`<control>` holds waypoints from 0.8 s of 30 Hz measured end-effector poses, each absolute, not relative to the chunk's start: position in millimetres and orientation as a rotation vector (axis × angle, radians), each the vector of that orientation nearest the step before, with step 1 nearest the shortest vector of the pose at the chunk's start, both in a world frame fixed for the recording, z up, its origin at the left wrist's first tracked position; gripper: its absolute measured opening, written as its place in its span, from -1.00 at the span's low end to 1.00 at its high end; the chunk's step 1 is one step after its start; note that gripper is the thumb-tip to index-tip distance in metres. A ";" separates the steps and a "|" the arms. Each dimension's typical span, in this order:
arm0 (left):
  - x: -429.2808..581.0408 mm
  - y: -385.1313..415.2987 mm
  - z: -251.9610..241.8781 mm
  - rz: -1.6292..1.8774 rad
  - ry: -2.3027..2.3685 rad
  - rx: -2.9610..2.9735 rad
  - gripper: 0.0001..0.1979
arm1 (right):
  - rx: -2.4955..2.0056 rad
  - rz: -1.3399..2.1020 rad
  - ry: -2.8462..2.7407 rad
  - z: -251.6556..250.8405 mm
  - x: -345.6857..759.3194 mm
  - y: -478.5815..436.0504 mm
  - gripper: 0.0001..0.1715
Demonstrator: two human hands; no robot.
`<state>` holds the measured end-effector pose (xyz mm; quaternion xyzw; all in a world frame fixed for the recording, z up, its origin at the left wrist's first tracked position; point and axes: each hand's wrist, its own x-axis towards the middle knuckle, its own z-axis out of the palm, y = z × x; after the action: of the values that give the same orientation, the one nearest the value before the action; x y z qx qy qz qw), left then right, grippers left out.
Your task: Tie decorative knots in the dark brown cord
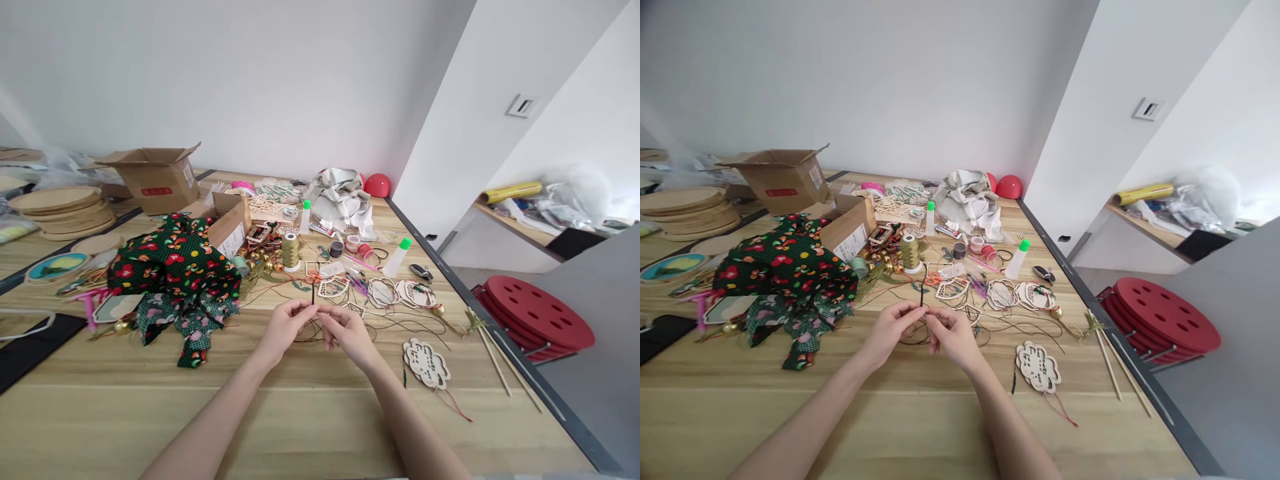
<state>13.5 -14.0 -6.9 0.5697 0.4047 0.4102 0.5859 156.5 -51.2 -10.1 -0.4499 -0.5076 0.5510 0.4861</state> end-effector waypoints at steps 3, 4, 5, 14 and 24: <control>12.4 -12.5 -8.5 0.962 0.953 1.251 -0.67 | -1.127 1.316 -1.249 -9.6 155.1 -52.5 -0.51; 12.4 -12.2 -9.0 0.965 0.953 1.251 -0.66 | -1.132 1.317 -1.256 -9.0 155.0 -53.1 -0.50; 12.5 -12.1 -9.4 0.969 0.959 1.262 -0.66 | -1.134 1.320 -1.263 -8.4 154.9 -53.6 -0.50; 15.4 -13.3 -12.9 1.111 1.066 1.626 -0.74 | -1.246 1.173 -1.335 -14.8 153.2 -54.0 -0.52; 14.5 -16.1 -13.1 1.089 1.169 1.719 -0.75 | -1.470 0.683 -1.554 -26.5 156.4 -51.1 -0.65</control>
<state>14.5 -16.1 -13.1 0.6755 0.4591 0.4277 0.3872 156.4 -51.1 -26.5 -0.5901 -0.6237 0.2741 0.4332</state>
